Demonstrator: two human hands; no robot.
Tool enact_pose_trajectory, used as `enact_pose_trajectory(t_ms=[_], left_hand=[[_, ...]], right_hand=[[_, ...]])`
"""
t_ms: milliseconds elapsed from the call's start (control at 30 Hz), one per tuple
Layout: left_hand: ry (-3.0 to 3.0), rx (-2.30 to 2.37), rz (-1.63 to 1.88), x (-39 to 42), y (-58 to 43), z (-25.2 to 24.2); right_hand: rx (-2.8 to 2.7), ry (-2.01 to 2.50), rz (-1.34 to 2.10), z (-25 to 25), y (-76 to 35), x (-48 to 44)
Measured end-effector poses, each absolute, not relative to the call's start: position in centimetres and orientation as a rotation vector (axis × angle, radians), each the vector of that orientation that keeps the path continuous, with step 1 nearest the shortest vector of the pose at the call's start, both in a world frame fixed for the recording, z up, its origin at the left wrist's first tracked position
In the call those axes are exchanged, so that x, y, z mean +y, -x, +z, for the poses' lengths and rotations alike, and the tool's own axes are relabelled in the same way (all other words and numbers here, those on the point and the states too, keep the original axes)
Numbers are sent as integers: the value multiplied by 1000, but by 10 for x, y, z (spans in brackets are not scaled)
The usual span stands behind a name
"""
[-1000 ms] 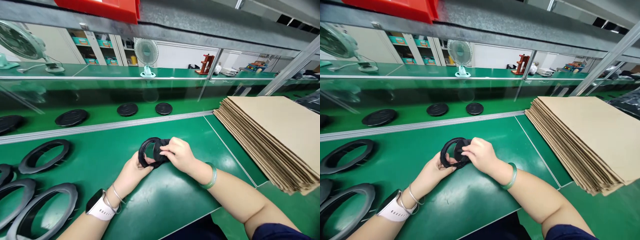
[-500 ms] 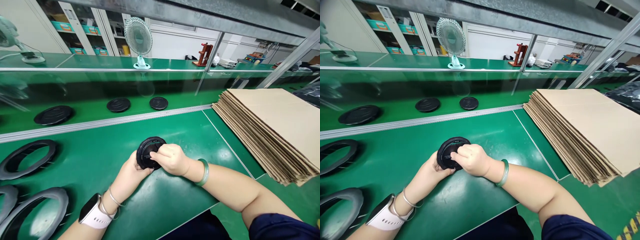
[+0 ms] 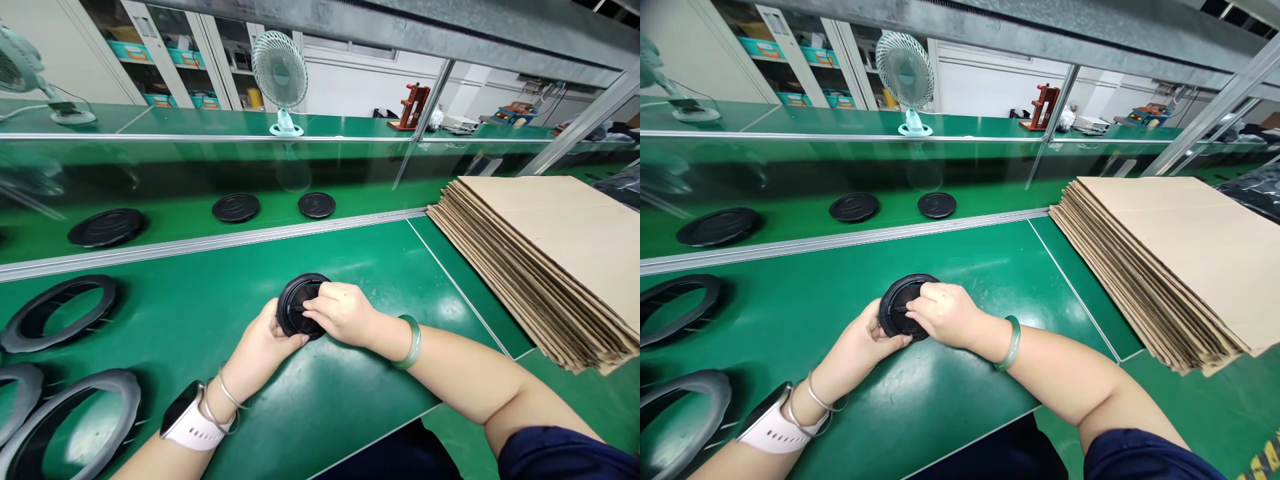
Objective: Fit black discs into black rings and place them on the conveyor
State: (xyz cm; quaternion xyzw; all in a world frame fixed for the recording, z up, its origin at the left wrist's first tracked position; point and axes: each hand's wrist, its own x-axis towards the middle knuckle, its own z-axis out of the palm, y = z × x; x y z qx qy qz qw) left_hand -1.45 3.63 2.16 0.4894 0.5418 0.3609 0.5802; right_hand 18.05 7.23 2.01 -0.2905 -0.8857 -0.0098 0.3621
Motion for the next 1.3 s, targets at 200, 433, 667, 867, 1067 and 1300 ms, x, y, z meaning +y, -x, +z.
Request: enact_pose_trajectory(t_ms=[200, 433, 667, 867, 1067, 1300], left_hand=[[-1193, 1317, 807, 36, 17, 22], [-1231, 1361, 813, 37, 17, 17], [-1251, 1350, 828, 37, 19, 14], [-1188, 1302, 951, 41, 21, 16], [-1266, 1354, 883, 38, 19, 16], [-1413, 1420, 836, 38, 22, 8]], right_hand=[[-2321, 799, 55, 24, -178, 69], [-2365, 933, -74, 19, -171, 60], [-2365, 923, -52, 21, -169, 60], [-1953, 1034, 291, 25, -175, 73], [-1657, 1244, 924, 12, -173, 90], [-1455, 1275, 1010, 13, -166, 88]])
